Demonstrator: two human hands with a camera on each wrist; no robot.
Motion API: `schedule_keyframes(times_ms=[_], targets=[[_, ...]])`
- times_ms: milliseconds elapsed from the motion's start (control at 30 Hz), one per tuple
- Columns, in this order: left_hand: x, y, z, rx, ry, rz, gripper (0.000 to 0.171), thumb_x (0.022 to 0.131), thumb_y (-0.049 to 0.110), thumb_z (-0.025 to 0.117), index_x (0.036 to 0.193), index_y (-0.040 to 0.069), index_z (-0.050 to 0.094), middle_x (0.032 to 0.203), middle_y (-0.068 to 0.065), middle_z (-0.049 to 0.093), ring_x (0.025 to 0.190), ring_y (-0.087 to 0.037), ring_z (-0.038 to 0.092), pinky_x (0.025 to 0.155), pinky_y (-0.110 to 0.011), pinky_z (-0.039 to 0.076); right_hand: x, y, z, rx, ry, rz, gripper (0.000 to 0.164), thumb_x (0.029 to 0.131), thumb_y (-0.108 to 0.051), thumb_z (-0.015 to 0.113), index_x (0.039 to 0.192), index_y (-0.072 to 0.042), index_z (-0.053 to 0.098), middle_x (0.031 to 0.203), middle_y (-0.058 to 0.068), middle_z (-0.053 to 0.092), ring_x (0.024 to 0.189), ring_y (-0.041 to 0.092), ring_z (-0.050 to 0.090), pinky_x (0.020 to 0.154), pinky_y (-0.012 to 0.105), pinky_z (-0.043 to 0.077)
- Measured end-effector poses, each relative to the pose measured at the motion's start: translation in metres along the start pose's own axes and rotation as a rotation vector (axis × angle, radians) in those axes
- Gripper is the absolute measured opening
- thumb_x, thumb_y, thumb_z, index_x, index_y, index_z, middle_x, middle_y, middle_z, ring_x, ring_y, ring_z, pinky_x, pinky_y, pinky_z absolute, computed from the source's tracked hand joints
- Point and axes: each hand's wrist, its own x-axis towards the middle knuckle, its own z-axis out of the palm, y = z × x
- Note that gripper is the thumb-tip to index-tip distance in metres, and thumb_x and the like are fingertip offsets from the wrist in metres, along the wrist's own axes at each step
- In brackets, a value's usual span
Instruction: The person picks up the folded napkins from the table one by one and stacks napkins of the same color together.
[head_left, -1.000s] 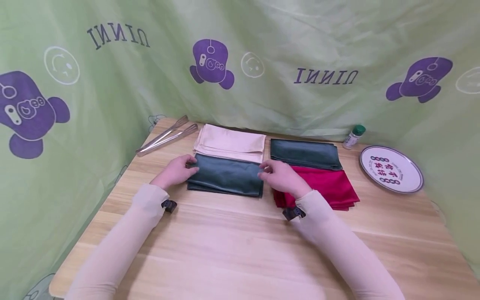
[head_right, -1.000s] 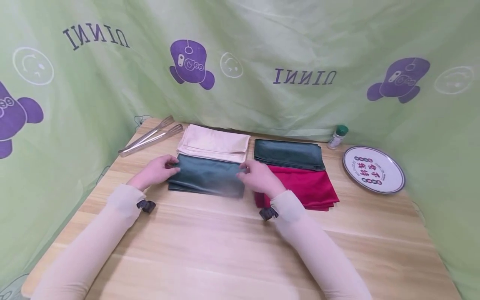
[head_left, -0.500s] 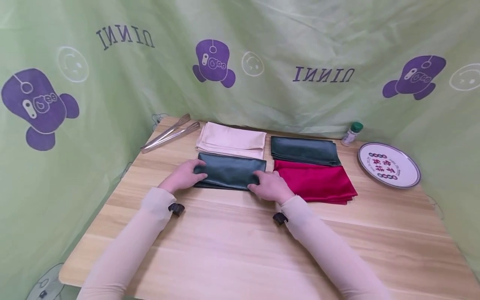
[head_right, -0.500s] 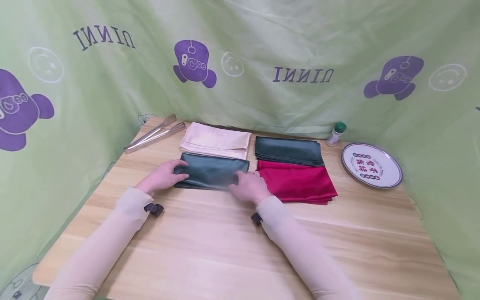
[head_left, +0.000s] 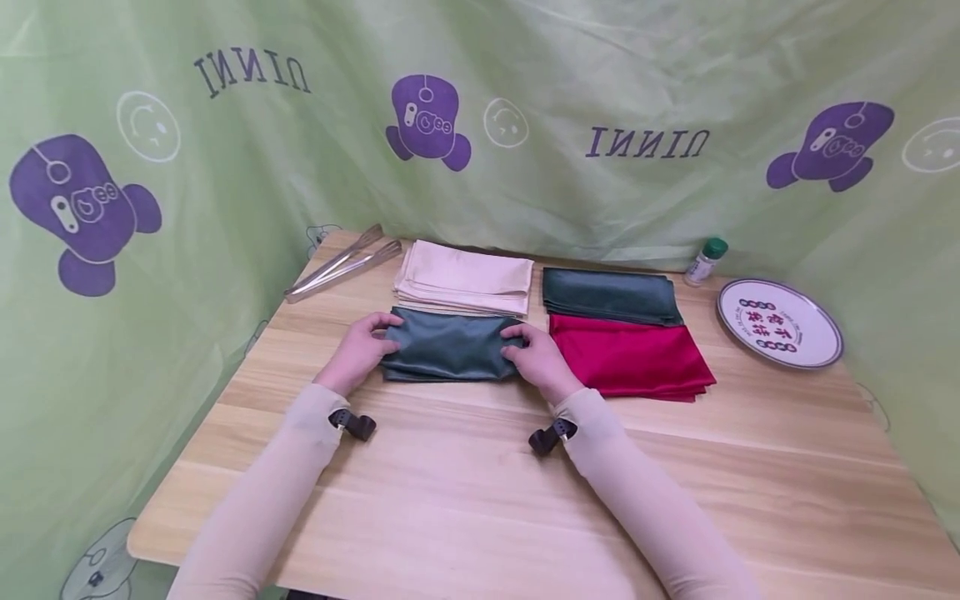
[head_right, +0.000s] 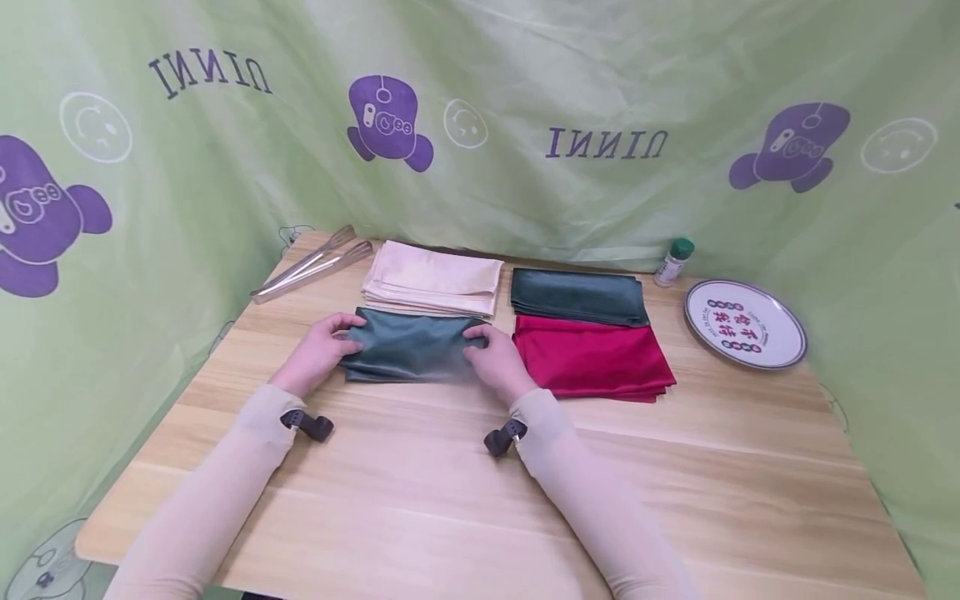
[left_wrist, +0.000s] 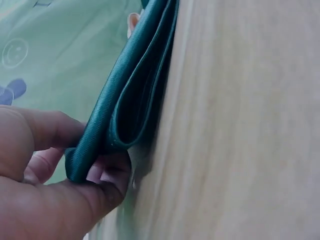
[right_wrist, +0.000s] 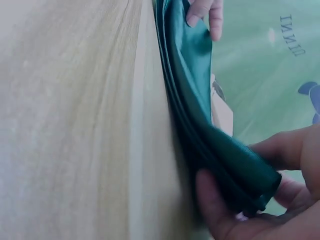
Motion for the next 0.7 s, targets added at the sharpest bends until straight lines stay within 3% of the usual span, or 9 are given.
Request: schedule_keyframes(times_ms=[167,367,533,700], targets=[[0.0,-0.002,-0.004,-0.086,0.017,0.01,0.042,0.084,-0.008,0.062,0.126,-0.003,0.055,0.126,-0.015,0.051,0.099,-0.02,0.054,0.079,-0.022,0.047,0.002,0.004,-0.001,0.145,0.01,0.011,0.033,0.085,0.004,0.063,0.117,-0.004,0.066,0.116,0.016,0.055,0.107,0.026,0.045,0.089,0.031,0.038],[-0.006,0.013,-0.005,-0.118,0.017,0.022,0.041,0.087,-0.009,0.061,0.127,-0.005,0.053,0.125,-0.013,0.048,0.096,-0.016,0.053,0.076,-0.019,0.047,-0.002,0.001,-0.005,0.258,-0.004,0.026,0.035,0.084,0.006,0.063,0.118,-0.003,0.065,0.114,0.014,0.054,0.103,0.024,0.047,0.084,0.028,0.04],[-0.008,0.03,-0.004,-0.18,0.004,0.04,0.04,0.087,-0.011,0.06,0.126,-0.007,0.052,0.121,-0.01,0.048,0.097,-0.017,0.052,0.075,-0.019,0.047,-0.003,-0.001,-0.016,0.29,-0.019,0.004,0.032,0.088,0.002,0.062,0.12,-0.003,0.064,0.111,0.013,0.052,0.1,0.022,0.046,0.078,0.024,0.042],[-0.007,0.044,0.003,-0.256,-0.033,0.056,0.039,0.086,-0.013,0.061,0.124,-0.007,0.052,0.118,-0.007,0.049,0.096,-0.017,0.053,0.075,-0.019,0.048,-0.001,-0.001,-0.035,0.306,-0.029,-0.018,0.031,0.092,-0.002,0.062,0.122,-0.004,0.063,0.118,0.012,0.051,0.108,0.021,0.042,0.08,0.023,0.042]])
